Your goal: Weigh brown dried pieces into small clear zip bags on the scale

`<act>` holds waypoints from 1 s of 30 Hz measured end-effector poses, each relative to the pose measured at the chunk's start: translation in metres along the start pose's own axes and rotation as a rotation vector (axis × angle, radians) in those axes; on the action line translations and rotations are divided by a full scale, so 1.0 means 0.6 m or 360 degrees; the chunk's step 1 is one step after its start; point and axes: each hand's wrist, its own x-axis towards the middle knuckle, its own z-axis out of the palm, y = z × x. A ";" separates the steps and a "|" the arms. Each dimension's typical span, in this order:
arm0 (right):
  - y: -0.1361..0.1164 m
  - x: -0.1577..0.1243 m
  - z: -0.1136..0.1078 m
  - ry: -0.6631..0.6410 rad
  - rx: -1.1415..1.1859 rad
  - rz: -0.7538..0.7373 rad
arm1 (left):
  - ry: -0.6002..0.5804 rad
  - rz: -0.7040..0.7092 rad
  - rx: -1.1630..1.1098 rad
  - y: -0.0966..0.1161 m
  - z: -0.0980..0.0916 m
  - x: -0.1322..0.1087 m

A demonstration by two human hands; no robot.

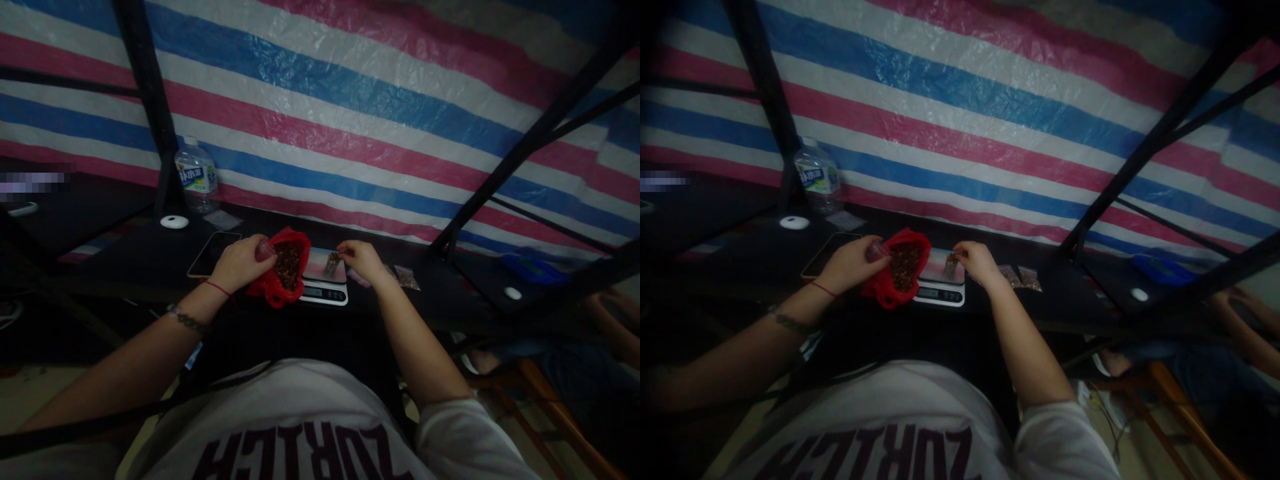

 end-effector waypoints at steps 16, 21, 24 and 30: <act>-0.029 0.011 0.025 -0.0106 -0.0354 -0.0251 | 0.0013 -0.0005 -0.0014 0.000 -0.011 0.000; -0.029 0.010 0.026 -0.0141 -0.0395 -0.0284 | -0.0005 -0.0026 -0.0006 0.000 -0.011 0.000; -0.032 0.010 0.025 -0.0151 -0.0422 -0.0286 | -0.0008 -0.0036 0.0007 0.001 -0.011 0.001; -0.036 0.007 0.023 -0.0102 -0.0372 -0.0298 | 0.0001 -0.0001 0.0003 0.002 -0.012 0.000</act>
